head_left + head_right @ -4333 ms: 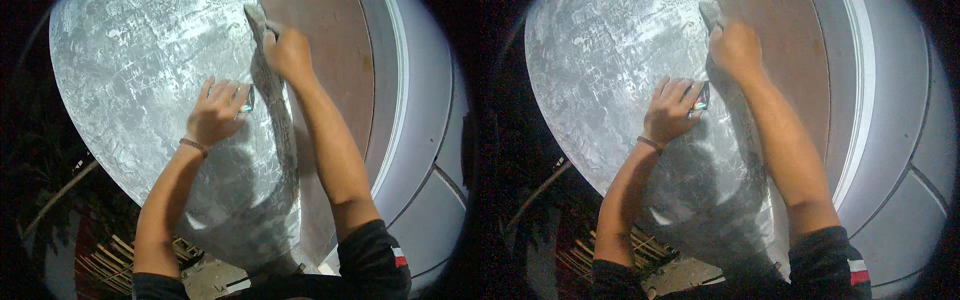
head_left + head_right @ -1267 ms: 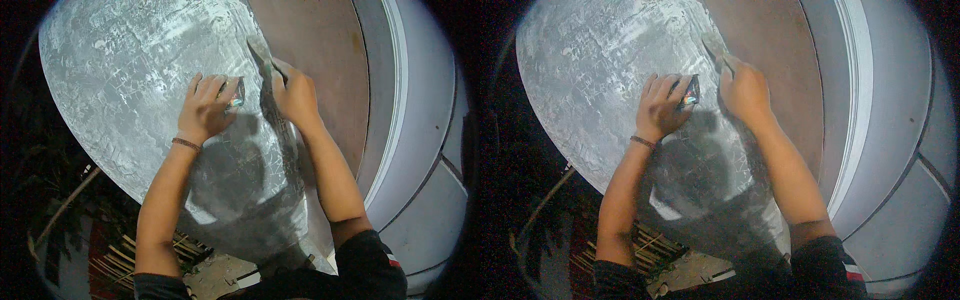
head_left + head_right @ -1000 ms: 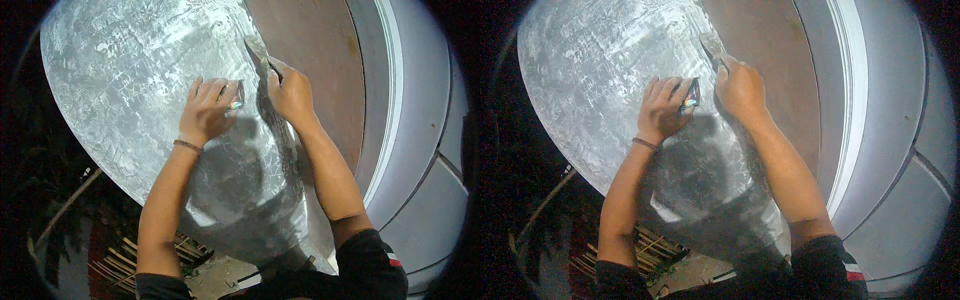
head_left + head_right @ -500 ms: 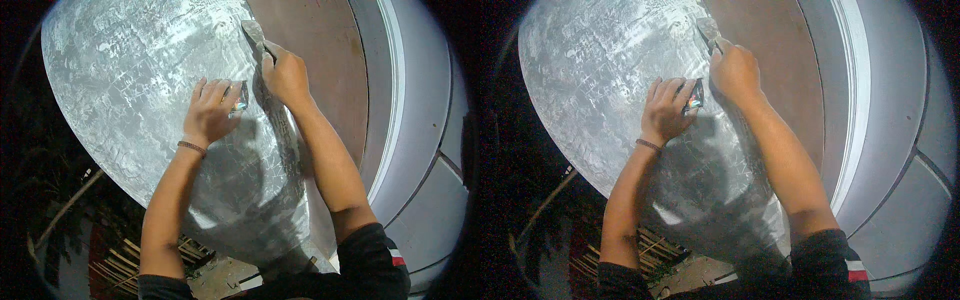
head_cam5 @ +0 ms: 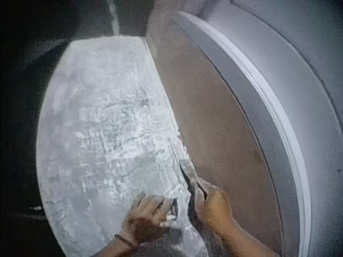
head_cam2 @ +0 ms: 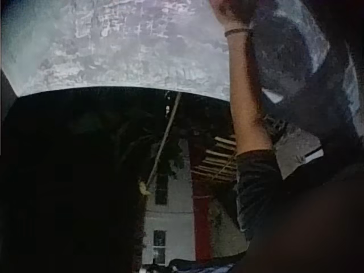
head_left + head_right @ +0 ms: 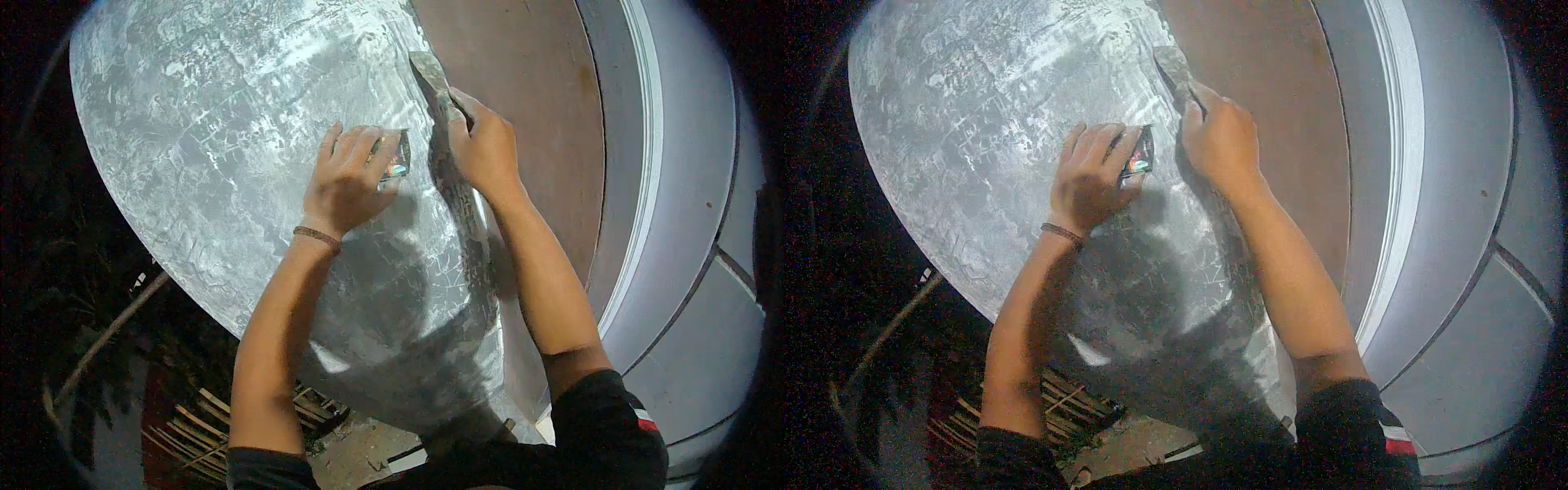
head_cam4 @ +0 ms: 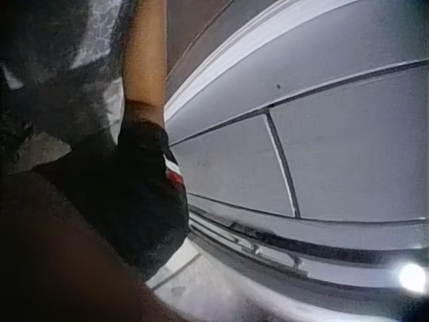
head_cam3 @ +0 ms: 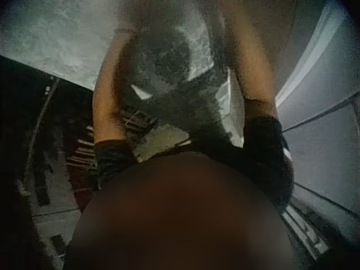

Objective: The person applies a white plaster-like substance to a curved wall surface using a small trowel and a putty knife. They spread the material in smooth strokes, occasionally scraping excess from the tools.

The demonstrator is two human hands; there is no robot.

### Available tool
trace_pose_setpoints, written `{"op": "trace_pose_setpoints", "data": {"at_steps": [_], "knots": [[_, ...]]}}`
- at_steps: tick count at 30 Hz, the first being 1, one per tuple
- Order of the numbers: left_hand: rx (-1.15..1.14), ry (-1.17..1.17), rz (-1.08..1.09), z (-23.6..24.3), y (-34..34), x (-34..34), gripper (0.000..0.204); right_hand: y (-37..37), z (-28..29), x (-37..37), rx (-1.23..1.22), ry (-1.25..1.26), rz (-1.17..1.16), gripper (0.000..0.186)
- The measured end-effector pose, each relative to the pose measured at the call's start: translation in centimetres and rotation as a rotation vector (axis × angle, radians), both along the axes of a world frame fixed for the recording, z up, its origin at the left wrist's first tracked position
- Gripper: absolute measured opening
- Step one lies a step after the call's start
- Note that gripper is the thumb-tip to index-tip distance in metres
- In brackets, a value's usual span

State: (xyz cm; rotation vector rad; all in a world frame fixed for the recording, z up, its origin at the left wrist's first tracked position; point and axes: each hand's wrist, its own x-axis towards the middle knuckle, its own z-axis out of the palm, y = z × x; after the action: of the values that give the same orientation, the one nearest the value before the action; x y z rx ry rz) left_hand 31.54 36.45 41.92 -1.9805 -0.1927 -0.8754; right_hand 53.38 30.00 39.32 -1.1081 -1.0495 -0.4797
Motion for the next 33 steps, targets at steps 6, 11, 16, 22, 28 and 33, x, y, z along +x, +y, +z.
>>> {"op": "trace_pose_setpoints", "data": {"at_steps": [6,11,16,22,28,33], "knots": [[0.022,-0.016,0.014,0.1,-0.1,0.1,0.062,-0.2,1.8,0.3,0.092,-0.078,0.027,0.038],[0.008,-0.018,0.047,-0.1,-0.1,0.1,0.059,-0.5,-6.0,-0.2,-0.017,-0.059,-0.007,0.037],[0.004,-0.022,0.035,-0.1,0.0,0.2,0.063,-2.2,-19.2,-1.5,-0.094,0.029,0.026,0.038],[-0.037,-0.005,0.070,-0.1,0.1,0.1,0.067,-2.0,-17.8,-0.5,-0.077,-0.046,-0.027,0.040],[-0.007,-0.021,0.069,-0.1,0.3,0.2,0.067,-3.4,-13.6,-0.8,-0.226,0.042,0.020,0.039],[-0.022,-0.009,0.068,-0.1,0.3,0.1,0.072,-3.8,-13.0,-0.8,-0.194,-0.027,0.034,0.039]]}}
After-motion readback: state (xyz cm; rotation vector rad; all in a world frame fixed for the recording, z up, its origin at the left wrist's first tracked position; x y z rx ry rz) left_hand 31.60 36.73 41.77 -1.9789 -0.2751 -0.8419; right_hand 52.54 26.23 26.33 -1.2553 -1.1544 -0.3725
